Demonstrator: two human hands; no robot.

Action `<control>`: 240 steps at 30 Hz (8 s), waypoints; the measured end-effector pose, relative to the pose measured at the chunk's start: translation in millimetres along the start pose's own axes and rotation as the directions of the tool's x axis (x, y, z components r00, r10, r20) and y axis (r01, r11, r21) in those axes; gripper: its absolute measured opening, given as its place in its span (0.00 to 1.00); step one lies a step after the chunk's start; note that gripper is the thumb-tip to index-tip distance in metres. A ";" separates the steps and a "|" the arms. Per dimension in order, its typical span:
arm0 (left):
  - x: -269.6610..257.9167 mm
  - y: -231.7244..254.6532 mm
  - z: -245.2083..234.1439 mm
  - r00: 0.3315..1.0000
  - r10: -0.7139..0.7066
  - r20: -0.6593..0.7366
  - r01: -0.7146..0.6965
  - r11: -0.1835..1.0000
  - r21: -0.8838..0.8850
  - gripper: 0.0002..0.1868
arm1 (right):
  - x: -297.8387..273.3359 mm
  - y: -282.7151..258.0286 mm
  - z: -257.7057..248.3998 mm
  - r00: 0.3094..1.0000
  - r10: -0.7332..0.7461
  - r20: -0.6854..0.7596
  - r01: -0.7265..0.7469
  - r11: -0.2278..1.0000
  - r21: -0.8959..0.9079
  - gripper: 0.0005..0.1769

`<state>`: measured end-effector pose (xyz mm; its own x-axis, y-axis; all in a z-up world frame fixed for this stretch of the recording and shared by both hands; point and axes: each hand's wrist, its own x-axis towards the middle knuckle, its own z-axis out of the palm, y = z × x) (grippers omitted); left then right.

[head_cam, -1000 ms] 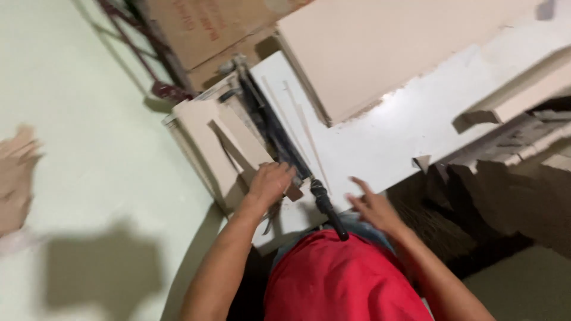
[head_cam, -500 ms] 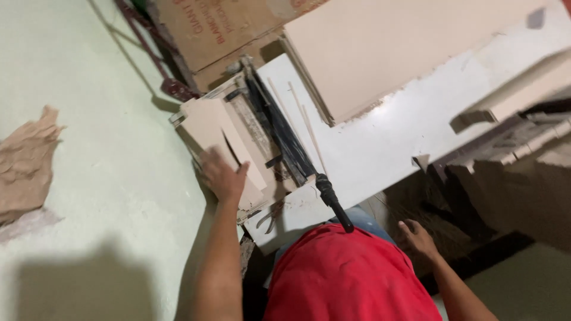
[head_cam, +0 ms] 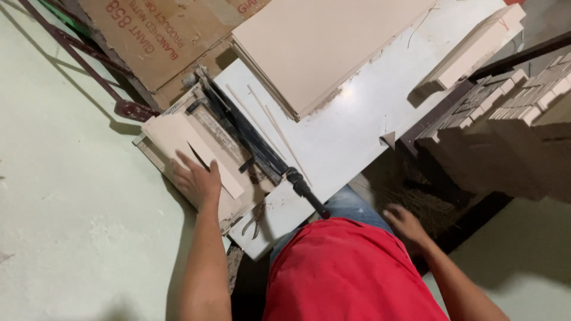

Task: Using a manual paper cutter to cut cardboard sheets into smaller pieces

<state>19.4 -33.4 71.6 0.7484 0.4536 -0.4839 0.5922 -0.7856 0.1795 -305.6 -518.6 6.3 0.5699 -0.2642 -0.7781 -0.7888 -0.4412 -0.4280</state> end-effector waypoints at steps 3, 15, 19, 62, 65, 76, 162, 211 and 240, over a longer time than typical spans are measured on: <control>-16.6 52.5 -16.1 0.978 0.181 -0.108 -0.199 0.963 -0.185 0.49 | 37.7 -89.2 -32.0 0.990 -0.142 -0.006 0.140 0.983 -0.115 0.34; 12.6 234.3 169.1 0.918 0.363 0.159 -0.281 0.880 -0.384 0.47 | 195.7 -337.5 -103.1 0.984 -0.120 0.130 -0.002 0.728 0.686 0.44; 6.1 244.8 205.2 0.938 0.112 0.329 0.031 0.916 -0.399 0.49 | 233.0 -345.2 -111.7 0.977 -0.047 0.206 -0.137 0.602 0.787 0.45; -127.0 10.7 29.7 0.981 -0.056 0.188 0.187 0.547 -0.816 0.20 | 266.5 -167.7 -58.3 0.991 0.058 0.119 -0.126 0.686 0.717 0.38; -109.4 -53.3 95.1 0.958 -0.066 0.280 0.264 0.590 -0.763 0.19 | 270.8 -130.2 -42.8 0.992 -0.021 0.123 -0.081 0.644 0.761 0.29; -123.0 -74.8 56.4 0.825 0.200 0.529 0.180 0.793 -0.581 0.23 | 171.7 -182.7 -15.1 0.998 -0.002 0.058 -0.041 0.692 0.721 0.26; -2.2 -56.0 47.1 0.979 -0.111 0.168 0.148 0.963 -0.224 0.58 | 135.2 -239.6 19.9 0.987 0.083 0.135 -0.131 0.910 0.394 0.29; -7.5 36.7 -17.3 0.999 0.041 -0.024 -0.041 0.999 0.033 0.42 | 149.3 -324.7 22.7 0.982 0.107 0.154 -0.186 0.658 0.729 0.44; 28.0 101.2 89.4 0.898 0.141 0.418 -0.325 0.851 0.412 0.62 | 208.7 -261.7 30.7 0.991 0.041 0.124 -0.109 0.787 0.607 0.18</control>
